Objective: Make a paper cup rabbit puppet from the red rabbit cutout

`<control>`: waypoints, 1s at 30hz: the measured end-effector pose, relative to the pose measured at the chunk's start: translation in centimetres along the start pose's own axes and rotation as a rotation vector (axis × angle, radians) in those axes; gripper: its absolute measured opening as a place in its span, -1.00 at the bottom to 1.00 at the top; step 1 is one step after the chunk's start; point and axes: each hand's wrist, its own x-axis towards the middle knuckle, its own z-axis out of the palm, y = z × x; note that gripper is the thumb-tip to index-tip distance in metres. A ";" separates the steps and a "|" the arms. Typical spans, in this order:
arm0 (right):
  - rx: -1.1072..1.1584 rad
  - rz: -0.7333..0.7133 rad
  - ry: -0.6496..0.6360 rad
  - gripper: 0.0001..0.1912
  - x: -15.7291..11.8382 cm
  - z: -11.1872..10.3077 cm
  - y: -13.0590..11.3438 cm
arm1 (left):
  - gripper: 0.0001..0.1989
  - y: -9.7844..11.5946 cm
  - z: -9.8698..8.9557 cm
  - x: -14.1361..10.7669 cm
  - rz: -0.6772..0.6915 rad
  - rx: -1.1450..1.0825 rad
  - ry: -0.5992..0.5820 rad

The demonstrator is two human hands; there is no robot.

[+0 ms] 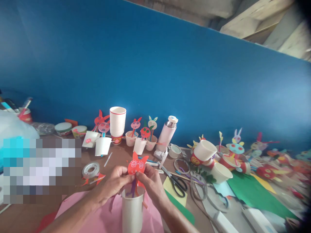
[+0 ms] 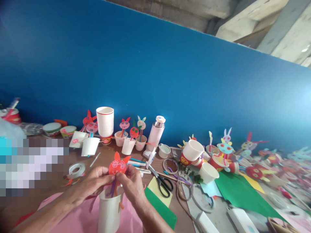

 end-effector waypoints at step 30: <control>-0.102 -0.095 0.149 -0.82 0.0 0.0 0.8 | -0.61 0.9 0.4 -0.6 -0.050 -0.167 -0.012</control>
